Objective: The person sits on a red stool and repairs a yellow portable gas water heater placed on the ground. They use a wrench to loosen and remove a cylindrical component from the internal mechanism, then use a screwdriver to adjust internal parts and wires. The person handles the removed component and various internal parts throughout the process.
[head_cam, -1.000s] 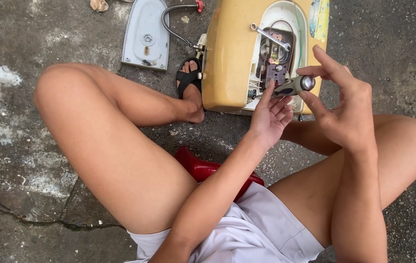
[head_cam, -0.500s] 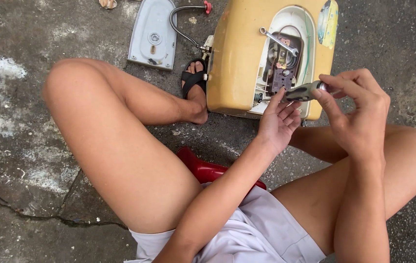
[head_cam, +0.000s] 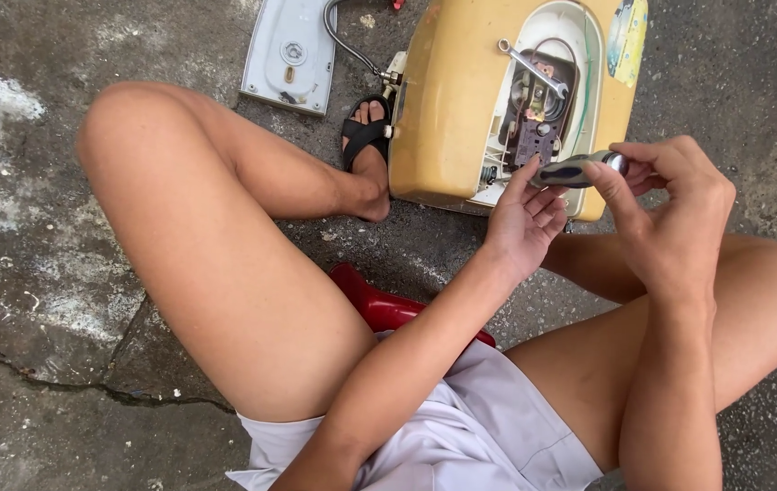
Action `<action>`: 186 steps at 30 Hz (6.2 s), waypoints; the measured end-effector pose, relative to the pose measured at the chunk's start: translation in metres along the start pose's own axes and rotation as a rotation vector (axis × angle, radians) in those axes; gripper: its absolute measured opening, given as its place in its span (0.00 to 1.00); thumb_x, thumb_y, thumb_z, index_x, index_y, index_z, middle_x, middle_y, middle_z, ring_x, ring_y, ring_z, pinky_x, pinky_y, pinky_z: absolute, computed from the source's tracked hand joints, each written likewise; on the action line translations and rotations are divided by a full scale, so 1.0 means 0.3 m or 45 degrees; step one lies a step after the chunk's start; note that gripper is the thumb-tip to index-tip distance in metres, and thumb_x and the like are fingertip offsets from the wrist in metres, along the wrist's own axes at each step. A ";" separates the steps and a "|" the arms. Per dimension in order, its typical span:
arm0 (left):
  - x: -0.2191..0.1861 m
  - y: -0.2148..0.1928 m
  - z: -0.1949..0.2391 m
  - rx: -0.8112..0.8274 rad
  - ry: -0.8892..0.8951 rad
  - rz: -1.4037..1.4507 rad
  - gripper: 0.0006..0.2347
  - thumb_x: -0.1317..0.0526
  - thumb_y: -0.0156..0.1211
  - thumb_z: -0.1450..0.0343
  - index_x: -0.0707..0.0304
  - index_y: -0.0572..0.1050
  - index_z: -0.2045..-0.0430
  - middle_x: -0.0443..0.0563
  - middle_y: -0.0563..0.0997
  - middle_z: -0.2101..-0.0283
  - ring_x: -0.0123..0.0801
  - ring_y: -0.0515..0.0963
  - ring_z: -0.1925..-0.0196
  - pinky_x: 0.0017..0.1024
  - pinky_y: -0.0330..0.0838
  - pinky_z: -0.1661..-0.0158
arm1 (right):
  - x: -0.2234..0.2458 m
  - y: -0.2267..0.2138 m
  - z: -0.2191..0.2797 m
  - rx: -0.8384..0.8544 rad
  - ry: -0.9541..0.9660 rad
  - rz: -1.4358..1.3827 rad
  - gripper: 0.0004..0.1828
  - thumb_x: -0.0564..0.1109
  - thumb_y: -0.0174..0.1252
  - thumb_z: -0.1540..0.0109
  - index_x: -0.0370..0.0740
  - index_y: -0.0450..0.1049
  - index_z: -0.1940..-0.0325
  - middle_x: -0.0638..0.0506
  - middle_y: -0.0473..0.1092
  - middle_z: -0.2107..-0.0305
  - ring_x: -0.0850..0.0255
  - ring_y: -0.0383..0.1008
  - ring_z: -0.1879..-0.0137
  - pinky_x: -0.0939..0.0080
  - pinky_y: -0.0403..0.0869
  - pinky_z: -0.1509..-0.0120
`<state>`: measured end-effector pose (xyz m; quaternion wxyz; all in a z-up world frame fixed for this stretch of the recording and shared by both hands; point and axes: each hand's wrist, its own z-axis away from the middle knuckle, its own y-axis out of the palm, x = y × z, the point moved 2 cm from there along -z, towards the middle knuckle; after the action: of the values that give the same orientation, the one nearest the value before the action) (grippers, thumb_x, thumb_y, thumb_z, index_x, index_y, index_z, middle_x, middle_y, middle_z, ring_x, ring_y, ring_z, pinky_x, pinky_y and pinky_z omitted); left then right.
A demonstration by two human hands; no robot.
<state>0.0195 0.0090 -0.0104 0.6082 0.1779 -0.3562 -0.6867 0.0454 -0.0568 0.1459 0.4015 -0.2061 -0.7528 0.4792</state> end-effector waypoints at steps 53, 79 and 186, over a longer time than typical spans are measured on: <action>-0.355 -0.178 -0.393 0.252 2.415 -3.176 0.03 0.56 0.53 0.37 0.46 0.68 0.80 0.47 0.69 0.78 0.47 0.66 0.68 0.43 0.56 0.67 | -0.015 0.236 -0.170 0.591 0.288 0.578 0.21 0.52 0.45 0.31 0.48 0.81 0.69 0.50 0.78 0.70 0.51 0.79 0.67 0.53 0.70 0.68; -0.324 -0.232 -0.533 0.349 3.122 -2.550 0.02 0.61 0.52 0.50 0.51 0.68 0.95 0.44 0.62 0.84 0.45 0.67 0.76 0.44 0.52 0.78 | -0.082 0.170 -0.111 0.607 0.445 0.062 0.29 0.56 0.49 0.42 0.57 0.58 0.36 0.46 0.65 0.48 0.42 0.68 0.44 0.35 0.67 0.47; -0.298 -0.130 -0.254 0.198 2.340 -3.265 0.05 0.64 0.65 0.44 0.58 0.73 0.87 0.46 0.71 0.80 0.42 0.65 0.68 0.38 0.59 0.66 | -0.033 0.083 -0.082 0.499 0.384 0.072 0.27 0.55 0.51 0.45 0.56 0.69 0.41 0.49 0.66 0.85 0.47 0.67 0.72 0.47 0.63 0.64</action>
<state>0.0610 0.0746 -0.1068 0.3641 -0.7171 -0.4675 0.3670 0.0690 -0.0388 0.1250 0.5282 -0.2145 -0.5710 0.5907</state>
